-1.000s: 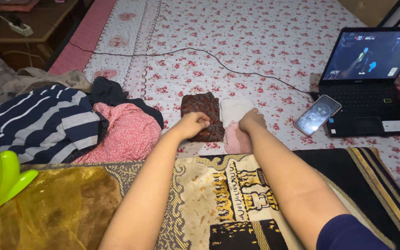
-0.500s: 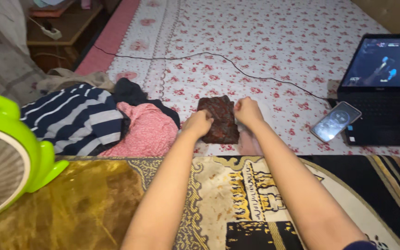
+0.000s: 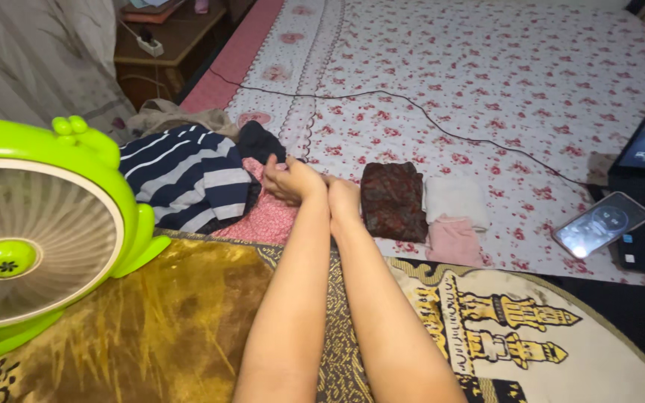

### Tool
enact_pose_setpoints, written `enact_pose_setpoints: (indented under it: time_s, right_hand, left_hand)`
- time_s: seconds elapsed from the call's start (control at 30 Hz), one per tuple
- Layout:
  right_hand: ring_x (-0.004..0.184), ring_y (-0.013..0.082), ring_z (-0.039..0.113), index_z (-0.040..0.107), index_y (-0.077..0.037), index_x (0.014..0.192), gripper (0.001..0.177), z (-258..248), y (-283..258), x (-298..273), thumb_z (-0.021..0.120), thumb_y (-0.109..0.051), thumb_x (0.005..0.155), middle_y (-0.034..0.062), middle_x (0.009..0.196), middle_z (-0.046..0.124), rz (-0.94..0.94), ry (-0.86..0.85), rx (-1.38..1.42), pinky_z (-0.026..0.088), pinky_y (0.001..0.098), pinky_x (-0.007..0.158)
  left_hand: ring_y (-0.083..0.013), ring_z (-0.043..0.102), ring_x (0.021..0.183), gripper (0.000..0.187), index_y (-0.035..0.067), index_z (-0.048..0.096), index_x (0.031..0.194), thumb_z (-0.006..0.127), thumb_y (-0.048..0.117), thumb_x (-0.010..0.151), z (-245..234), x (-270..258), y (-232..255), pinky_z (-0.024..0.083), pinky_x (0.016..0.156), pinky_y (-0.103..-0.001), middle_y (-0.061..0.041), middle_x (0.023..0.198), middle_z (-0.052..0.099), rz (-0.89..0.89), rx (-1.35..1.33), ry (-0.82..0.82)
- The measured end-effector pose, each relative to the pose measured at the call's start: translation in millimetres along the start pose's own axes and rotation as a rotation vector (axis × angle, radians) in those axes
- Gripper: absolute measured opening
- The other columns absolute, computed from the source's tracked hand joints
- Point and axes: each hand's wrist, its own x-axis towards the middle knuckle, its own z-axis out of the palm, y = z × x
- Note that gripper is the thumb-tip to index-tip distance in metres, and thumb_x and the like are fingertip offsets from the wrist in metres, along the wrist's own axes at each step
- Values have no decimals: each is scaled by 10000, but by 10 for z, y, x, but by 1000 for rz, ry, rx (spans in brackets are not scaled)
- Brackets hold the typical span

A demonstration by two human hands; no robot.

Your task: The person folds several garments on a bed, including a patterned skirt, a pink undergarment, and a striped shirt. Each item is smoothed, folded into a compact rectangle, and placed in a growing stack on the bed.

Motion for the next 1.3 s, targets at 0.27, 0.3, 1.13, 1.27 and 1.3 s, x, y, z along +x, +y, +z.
enact_pose_setpoints:
  time_s: [0.27,0.3,1.13,1.27,1.3]
  right_hand:
    - [622,125,607,715,-31,887,182,74,-166,-193,607,-168,940,47,773,693,50,-81,-212,478,279,557]
    - [649,115,659,711,-47,885,193,83,-178,-217,593,-188,941,40,791,722,107,-85,-190,530,261,586]
    - [696,107,656,726,-96,996,253,141,-254,-346,582,-301,956,-10,844,720,162,-115,-359,529,275,602]
    - [720,123,655,718,-91,1012,263,152,-246,-319,580,-309,960,3,865,717,158,-108,-363,525,290,623]
    - [736,132,655,719,-86,1019,272,155,-244,-306,581,-313,963,10,879,715,156,-108,-365,524,299,638]
  left_hand:
    - [-376,243,1539,433,136,663,1303,664,199,875,-419,82,509,270,1179,-592,-166,1675,214,419,49,254]
    - [-402,164,1580,422,113,656,1312,662,193,898,-440,153,501,238,1194,-610,-201,1698,152,442,72,306]
    - [-338,504,1268,379,204,644,1216,689,469,948,-688,566,544,334,1062,-558,-121,1310,517,-242,146,144]
    - [-318,471,1251,311,209,674,1090,708,432,875,-624,422,603,351,1002,-518,-76,1279,508,140,262,223]
    - [-319,467,1243,294,211,682,1059,707,425,859,-604,374,610,348,999,-511,-58,1281,510,235,287,230]
